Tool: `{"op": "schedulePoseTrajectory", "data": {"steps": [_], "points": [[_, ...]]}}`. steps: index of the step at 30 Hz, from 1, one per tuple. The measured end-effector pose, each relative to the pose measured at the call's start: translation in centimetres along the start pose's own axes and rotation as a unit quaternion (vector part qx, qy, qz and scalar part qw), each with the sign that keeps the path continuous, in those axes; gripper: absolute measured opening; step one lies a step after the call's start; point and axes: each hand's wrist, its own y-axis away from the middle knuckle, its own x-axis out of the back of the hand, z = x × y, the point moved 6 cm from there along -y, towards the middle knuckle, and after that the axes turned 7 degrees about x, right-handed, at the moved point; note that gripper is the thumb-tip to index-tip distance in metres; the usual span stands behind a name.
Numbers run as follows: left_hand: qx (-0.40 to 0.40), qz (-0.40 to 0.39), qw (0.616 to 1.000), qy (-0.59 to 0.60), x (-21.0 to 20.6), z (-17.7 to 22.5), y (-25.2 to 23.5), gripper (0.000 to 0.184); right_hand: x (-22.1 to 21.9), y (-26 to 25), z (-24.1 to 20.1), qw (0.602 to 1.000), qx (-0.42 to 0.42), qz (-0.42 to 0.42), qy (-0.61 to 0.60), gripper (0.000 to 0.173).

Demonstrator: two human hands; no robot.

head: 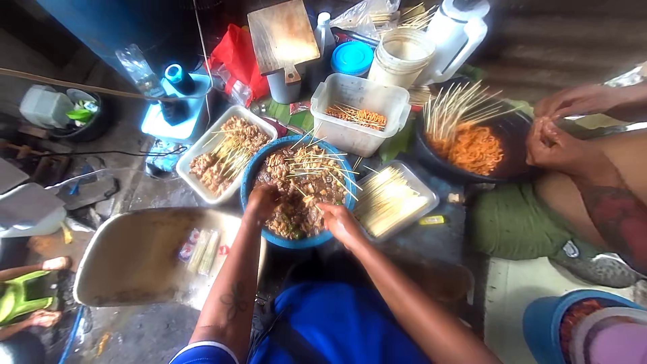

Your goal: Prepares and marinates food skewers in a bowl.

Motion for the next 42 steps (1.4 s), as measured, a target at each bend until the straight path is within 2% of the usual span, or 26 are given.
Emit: {"op": "schedulePoseTrajectory", "data": {"steps": [2,5,7,13,16,18,21,24,27,32,37,42], "points": [[0.003,-0.017,1.0,0.008,0.0,-0.3,-0.1,0.014,-0.1,0.0,-0.2,1.0,0.006,-0.002,0.003,0.04],[-0.057,-0.01,0.996,-0.066,0.4,-0.4,-0.3,0.005,-0.4,0.1,-0.5,1.0,0.008,-0.006,0.003,0.04],[-0.1,0.005,0.988,-0.121,0.7,-0.4,-0.3,0.01,-0.5,0.1,-0.6,1.0,0.005,-0.012,0.01,0.039],[-0.06,-0.012,0.996,-0.068,0.1,-0.4,0.4,0.022,-1.1,0.2,-1.6,0.999,0.018,-0.037,0.036,0.039],[-0.078,-0.018,0.995,-0.066,-0.1,-0.6,0.4,0.021,-1.3,0.3,-1.9,0.998,0.028,-0.038,0.039,0.038],[-0.089,0.001,0.994,-0.058,0.0,-0.8,0.4,0.015,-1.2,0.3,-2.0,0.998,0.035,-0.037,0.039,0.038],[-0.063,0.043,0.997,-0.021,0.1,-1.1,0.5,0.017,-1.3,0.4,-1.9,0.997,0.038,-0.037,0.049,0.038],[-0.053,0.055,0.997,-0.025,0.2,-1.4,0.4,0.014,-1.5,0.6,-2.0,0.996,0.034,-0.049,0.061,0.039],[-0.059,0.048,0.997,-0.028,-0.2,-1.8,0.6,0.019,-1.8,0.6,-2.0,0.995,0.039,-0.055,0.07,0.038],[-0.102,0.021,0.991,-0.087,-0.7,-2.5,1.0,0.025,-2.3,0.3,-1.5,0.996,0.03,-0.056,0.067,0.04],[-0.168,0.025,0.965,-0.198,-0.1,-3.0,0.9,0.027,-2.8,0.4,-1.4,0.997,0.041,-0.04,0.043,0.038],[-0.251,0.103,0.888,-0.37,-0.5,-2.4,2.6,0.027,-4.4,0.8,-1.0,0.999,0.011,-0.018,-0.03,0.038]]}}
